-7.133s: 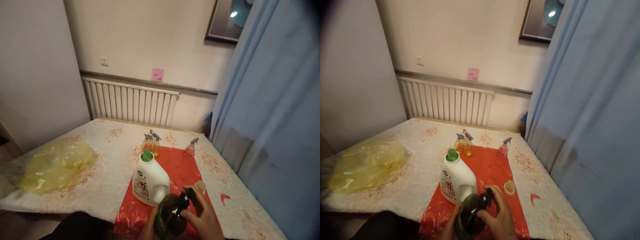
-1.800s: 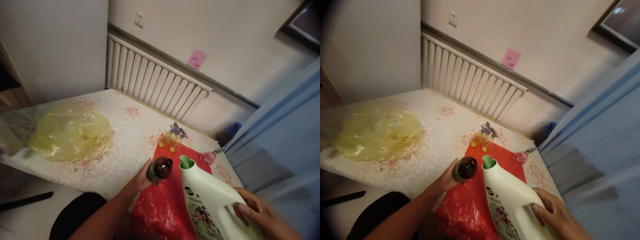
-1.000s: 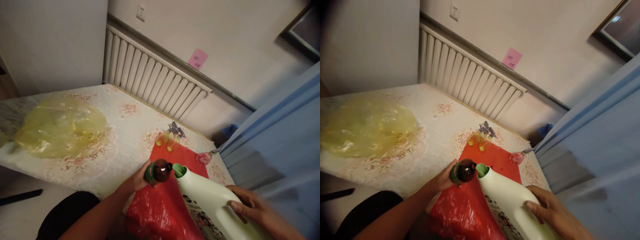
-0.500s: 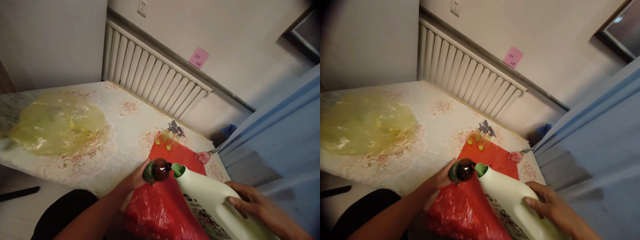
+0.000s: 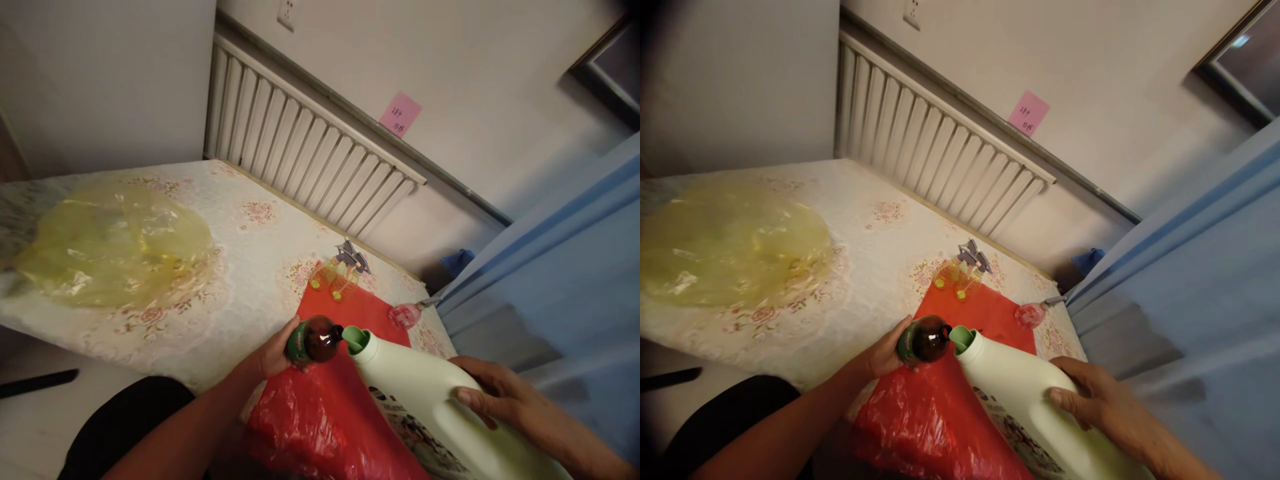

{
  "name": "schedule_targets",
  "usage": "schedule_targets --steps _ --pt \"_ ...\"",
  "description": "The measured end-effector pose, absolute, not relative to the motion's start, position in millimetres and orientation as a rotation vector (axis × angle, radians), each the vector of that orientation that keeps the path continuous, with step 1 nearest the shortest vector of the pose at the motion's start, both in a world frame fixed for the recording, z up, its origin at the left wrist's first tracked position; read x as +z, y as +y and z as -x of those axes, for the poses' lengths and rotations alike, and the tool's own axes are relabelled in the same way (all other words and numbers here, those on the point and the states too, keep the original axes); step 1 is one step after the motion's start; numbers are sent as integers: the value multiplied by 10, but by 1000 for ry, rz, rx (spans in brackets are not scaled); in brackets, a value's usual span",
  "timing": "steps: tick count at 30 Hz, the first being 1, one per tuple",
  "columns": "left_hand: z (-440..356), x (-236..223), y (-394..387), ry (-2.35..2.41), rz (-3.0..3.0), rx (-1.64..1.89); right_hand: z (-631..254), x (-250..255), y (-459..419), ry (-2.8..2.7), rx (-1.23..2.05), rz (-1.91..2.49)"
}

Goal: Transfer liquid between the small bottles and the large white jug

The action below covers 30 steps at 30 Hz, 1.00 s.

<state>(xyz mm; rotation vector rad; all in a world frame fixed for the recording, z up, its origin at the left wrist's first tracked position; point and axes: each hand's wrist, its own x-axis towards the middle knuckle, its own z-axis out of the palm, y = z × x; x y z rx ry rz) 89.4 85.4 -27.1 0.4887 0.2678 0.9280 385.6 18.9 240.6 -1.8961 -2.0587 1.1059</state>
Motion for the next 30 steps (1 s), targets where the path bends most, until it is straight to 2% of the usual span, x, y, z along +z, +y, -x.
schedule_targets --steps 30 --pt "-904 -271 870 351 -505 874 -3826 2559 342 -2345 1126 1944"
